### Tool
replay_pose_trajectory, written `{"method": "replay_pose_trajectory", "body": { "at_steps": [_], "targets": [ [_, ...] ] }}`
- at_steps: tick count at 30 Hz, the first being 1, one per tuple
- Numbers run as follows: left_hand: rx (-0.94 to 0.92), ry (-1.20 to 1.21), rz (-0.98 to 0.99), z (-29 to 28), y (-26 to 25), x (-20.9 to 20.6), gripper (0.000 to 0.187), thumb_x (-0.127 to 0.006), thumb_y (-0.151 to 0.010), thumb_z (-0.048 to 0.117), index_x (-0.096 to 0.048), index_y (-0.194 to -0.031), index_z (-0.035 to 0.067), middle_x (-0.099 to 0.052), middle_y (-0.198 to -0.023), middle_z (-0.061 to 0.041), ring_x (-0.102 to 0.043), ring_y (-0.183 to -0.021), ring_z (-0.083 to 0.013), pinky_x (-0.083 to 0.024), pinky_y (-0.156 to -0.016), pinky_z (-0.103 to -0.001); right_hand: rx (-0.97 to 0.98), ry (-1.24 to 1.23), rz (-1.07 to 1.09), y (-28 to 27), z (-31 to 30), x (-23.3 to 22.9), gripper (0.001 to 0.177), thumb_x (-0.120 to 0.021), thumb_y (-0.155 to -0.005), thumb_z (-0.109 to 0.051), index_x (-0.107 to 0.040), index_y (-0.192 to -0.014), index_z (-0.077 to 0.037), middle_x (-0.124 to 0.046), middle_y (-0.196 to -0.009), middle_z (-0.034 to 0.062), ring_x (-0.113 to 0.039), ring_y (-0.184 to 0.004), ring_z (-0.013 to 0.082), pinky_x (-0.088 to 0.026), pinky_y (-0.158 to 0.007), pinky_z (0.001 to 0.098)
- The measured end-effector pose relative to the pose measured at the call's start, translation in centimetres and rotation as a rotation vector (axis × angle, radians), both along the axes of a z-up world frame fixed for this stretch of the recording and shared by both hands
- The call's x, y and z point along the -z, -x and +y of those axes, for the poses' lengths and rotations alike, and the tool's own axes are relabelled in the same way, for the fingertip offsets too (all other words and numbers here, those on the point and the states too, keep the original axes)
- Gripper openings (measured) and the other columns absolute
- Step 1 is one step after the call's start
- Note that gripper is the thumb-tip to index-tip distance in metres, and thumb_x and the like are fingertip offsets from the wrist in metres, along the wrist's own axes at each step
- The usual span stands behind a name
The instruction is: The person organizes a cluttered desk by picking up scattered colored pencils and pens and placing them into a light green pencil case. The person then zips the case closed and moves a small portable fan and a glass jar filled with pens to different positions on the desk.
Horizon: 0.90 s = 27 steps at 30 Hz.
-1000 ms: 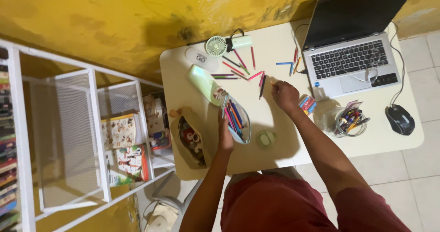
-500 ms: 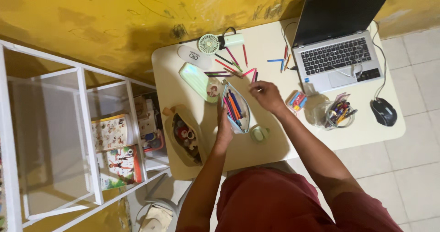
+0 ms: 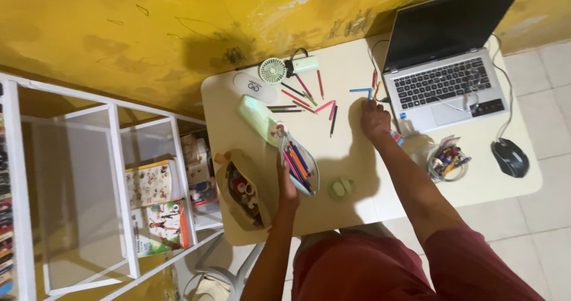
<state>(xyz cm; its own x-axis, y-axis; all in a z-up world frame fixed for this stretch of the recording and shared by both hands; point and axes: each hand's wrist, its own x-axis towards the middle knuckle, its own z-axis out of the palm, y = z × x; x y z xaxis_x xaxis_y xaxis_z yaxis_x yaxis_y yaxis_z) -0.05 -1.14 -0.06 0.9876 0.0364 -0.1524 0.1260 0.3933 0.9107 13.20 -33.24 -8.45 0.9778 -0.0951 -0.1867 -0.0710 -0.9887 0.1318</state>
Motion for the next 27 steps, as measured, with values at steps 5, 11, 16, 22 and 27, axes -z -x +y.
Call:
{"method": "replay_pose_trajectory", "body": {
  "at_steps": [5,11,16,22,27],
  "targets": [
    [-0.057,-0.006,0.082,0.0,0.4,0.1,0.058,-0.037,-0.109,0.026,-0.027,-0.161,0.002,-0.035,-0.165,-0.014,-0.032,-0.152,-0.0254,-0.024,-0.123,-0.038,0.031,0.099,-0.088,-2.4,0.5,1.5,0.036,-0.056,-0.094,-0.018,-0.059,-0.129,-0.006,-0.060,-0.125,0.0130,-0.063,-0.112,0.0279,-0.053,-0.083,0.0403],
    [-0.017,-0.106,0.020,-0.3,0.3,-0.5,0.058,-0.034,-0.111,0.028,-0.026,-0.162,0.001,-0.036,-0.165,-0.016,-0.033,-0.153,-0.0253,-0.024,-0.125,-0.038,-0.117,0.103,-0.098,-0.2,1.7,1.7,0.031,-0.056,-0.094,-0.015,-0.065,-0.120,-0.002,-0.064,-0.121,0.0144,-0.064,-0.103,0.0244,-0.053,-0.077,0.0384],
    [-0.022,0.116,0.076,-1.1,-0.2,-2.1,0.060,-0.038,-0.108,0.026,-0.023,-0.161,0.002,-0.034,-0.164,-0.016,-0.034,-0.150,-0.0258,-0.026,-0.122,-0.039,-0.236,0.009,-0.112,3.9,2.8,0.4,0.018,-0.058,-0.091,-0.014,-0.068,-0.105,-0.009,-0.066,-0.111,0.0104,-0.065,-0.105,0.0252,-0.054,-0.083,0.0389],
    [0.023,0.010,0.092,-0.9,-0.9,-1.7,0.063,-0.037,-0.108,0.029,-0.020,-0.162,0.002,-0.030,-0.167,-0.014,-0.030,-0.152,-0.0236,-0.024,-0.124,-0.037,-0.192,-0.070,-0.262,4.8,3.4,-3.2,0.016,-0.063,-0.084,-0.018,-0.068,-0.096,-0.009,-0.069,-0.099,0.0123,-0.068,-0.092,0.0289,-0.056,-0.073,0.0426],
    [0.037,-0.081,0.013,-0.3,-1.5,-1.3,0.065,-0.037,-0.110,0.032,-0.018,-0.162,-0.001,-0.028,-0.168,-0.016,-0.028,-0.154,-0.0243,-0.022,-0.125,-0.037,0.142,-0.849,-0.120,5.2,5.8,-8.9,0.022,-0.071,-0.091,-0.021,-0.074,-0.102,-0.003,-0.075,-0.093,0.0118,-0.072,-0.082,0.0262,-0.057,-0.077,0.0403]
  ]
}}
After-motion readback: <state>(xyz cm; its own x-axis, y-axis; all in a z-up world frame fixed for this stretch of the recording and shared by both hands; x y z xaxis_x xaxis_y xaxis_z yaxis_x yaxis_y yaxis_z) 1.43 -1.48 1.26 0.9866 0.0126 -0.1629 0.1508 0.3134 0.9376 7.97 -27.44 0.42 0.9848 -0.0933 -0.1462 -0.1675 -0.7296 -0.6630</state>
